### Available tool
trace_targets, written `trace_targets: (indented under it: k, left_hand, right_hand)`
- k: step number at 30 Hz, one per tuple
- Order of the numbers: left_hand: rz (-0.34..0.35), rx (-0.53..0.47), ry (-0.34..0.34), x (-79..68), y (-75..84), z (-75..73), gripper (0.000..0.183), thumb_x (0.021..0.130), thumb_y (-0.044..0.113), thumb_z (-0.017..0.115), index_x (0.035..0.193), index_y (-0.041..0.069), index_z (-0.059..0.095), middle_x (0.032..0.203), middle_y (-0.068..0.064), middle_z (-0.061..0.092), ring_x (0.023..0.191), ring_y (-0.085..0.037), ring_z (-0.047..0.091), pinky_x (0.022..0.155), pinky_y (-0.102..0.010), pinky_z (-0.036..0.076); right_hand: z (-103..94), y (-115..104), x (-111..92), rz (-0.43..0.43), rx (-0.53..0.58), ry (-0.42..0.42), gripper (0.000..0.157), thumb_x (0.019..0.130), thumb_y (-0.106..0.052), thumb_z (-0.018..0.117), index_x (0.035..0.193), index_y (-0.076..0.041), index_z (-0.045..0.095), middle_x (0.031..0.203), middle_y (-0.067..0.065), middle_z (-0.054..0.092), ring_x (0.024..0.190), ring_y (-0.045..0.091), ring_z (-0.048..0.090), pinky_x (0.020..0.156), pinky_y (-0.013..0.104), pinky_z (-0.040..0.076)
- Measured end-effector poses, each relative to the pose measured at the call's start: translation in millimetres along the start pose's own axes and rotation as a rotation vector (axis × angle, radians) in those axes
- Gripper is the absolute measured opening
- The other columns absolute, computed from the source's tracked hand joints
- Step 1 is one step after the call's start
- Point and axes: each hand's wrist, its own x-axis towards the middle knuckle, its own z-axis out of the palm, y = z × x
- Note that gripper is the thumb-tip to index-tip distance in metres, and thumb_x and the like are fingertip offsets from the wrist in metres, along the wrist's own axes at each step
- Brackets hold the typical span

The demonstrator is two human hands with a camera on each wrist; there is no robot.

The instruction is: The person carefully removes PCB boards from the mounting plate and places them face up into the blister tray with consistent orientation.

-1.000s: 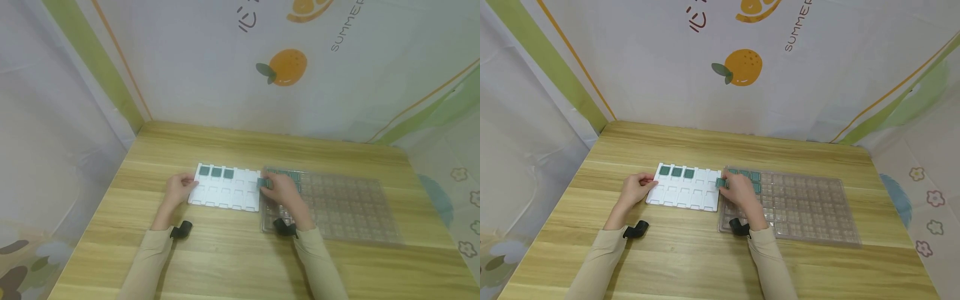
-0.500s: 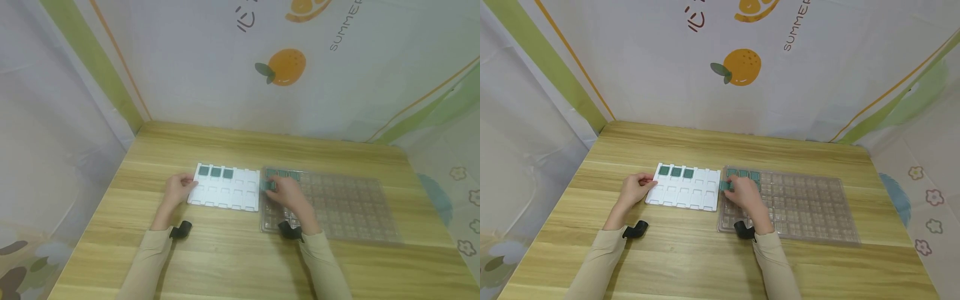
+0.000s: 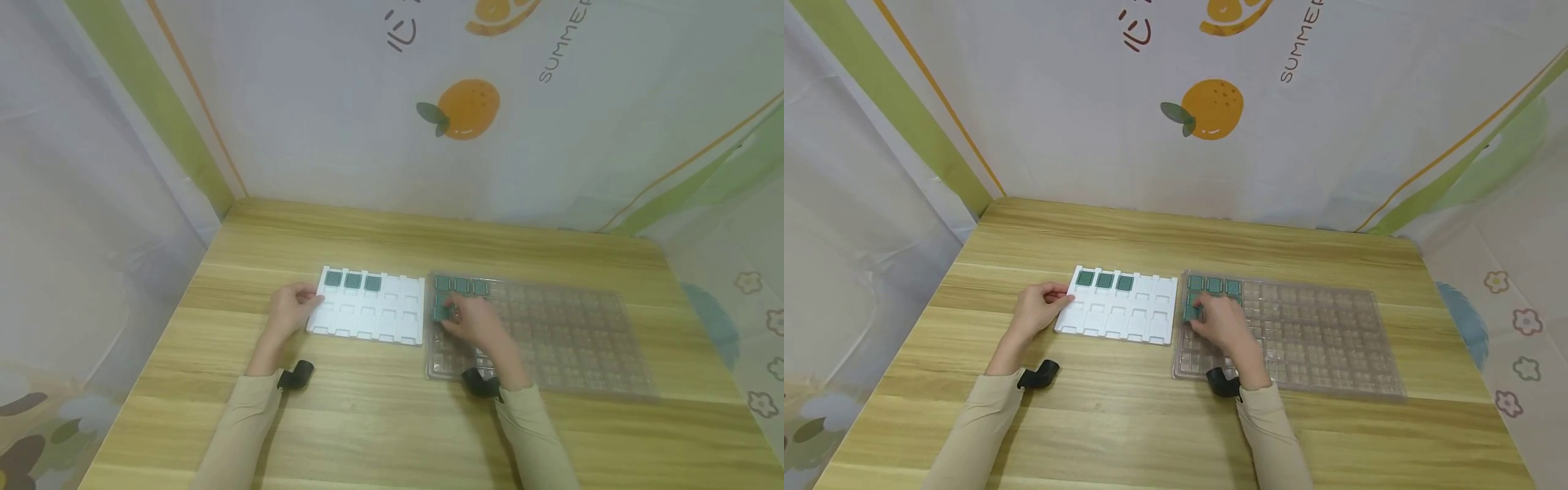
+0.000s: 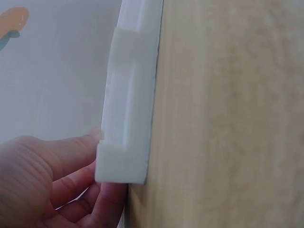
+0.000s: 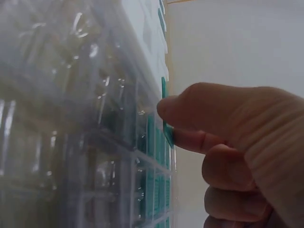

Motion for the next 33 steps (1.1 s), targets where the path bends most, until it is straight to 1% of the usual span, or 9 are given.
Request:
trace_targets:
  k: [6,13,16,21,29,33]
  left_hand:
    - [-0.001,-0.005,0.001,-0.8,2.6,-0.6,0.026,0.086,0.006,0.064,0.103,-0.013,0.063,0.095,-0.027,0.065,0.087,-0.037,0.062,0.078,-0.044,0.053]
    - [-0.017,0.001,0.017,-1.0,5.1,0.6,0.022,0.086,0.004,0.065,0.1,-0.013,0.064,0.092,-0.027,0.065,0.086,-0.038,0.063,0.075,-0.042,0.054]
    - [-0.022,0.002,0.019,-1.4,5.5,0.6,0.022,0.086,0.004,0.065,0.1,-0.013,0.064,0.092,-0.027,0.065,0.086,-0.038,0.063,0.075,-0.042,0.054]
    - [-0.019,0.0,0.013,-2.0,5.7,0.8,0.022,0.085,0.003,0.065,0.1,-0.013,0.063,0.093,-0.028,0.065,0.086,-0.038,0.063,0.076,-0.042,0.054]
    - [-0.01,0.0,0.012,-2.1,4.3,1.2,0.023,0.085,0.004,0.065,0.1,-0.014,0.063,0.093,-0.028,0.065,0.086,-0.038,0.063,0.076,-0.043,0.054]
    - [-0.005,-0.003,0.009,-2.1,4.8,-0.1,0.023,0.085,0.004,0.065,0.1,-0.013,0.063,0.093,-0.028,0.065,0.086,-0.038,0.063,0.076,-0.044,0.054]
  right_hand:
    - [1.9,2.6,-3.2,0.003,0.008,-0.02,0.027,0.077,-0.014,0.074,0.099,-0.001,0.065,0.068,0.002,0.062,0.053,0.01,0.051,0.048,0.022,0.044]
    - [4.4,3.2,-6.8,0.03,0.05,-0.06,0.03,0.077,-0.014,0.073,0.103,-0.002,0.065,0.062,-0.003,0.055,0.05,0.01,0.046,0.045,0.023,0.041]
    - [5.9,4.8,-6.9,0.03,0.055,-0.05,0.03,0.077,-0.014,0.073,0.103,-0.002,0.065,0.062,-0.002,0.056,0.049,0.01,0.046,0.044,0.024,0.04]
    - [7.5,7.9,-6.4,0.022,0.048,-0.029,0.029,0.077,-0.014,0.074,0.102,-0.002,0.066,0.066,0.0,0.061,0.051,0.009,0.048,0.046,0.023,0.042]
    - [5.8,8.7,-4.6,0.017,0.006,0.004,0.028,0.077,-0.014,0.074,0.101,-0.002,0.066,0.069,0.003,0.064,0.054,0.01,0.053,0.047,0.023,0.044]
    - [3.8,5.4,-3.6,0.012,-0.014,-0.016,0.029,0.078,-0.015,0.074,0.101,-0.001,0.066,0.071,0.003,0.064,0.056,0.011,0.054,0.05,0.024,0.045]
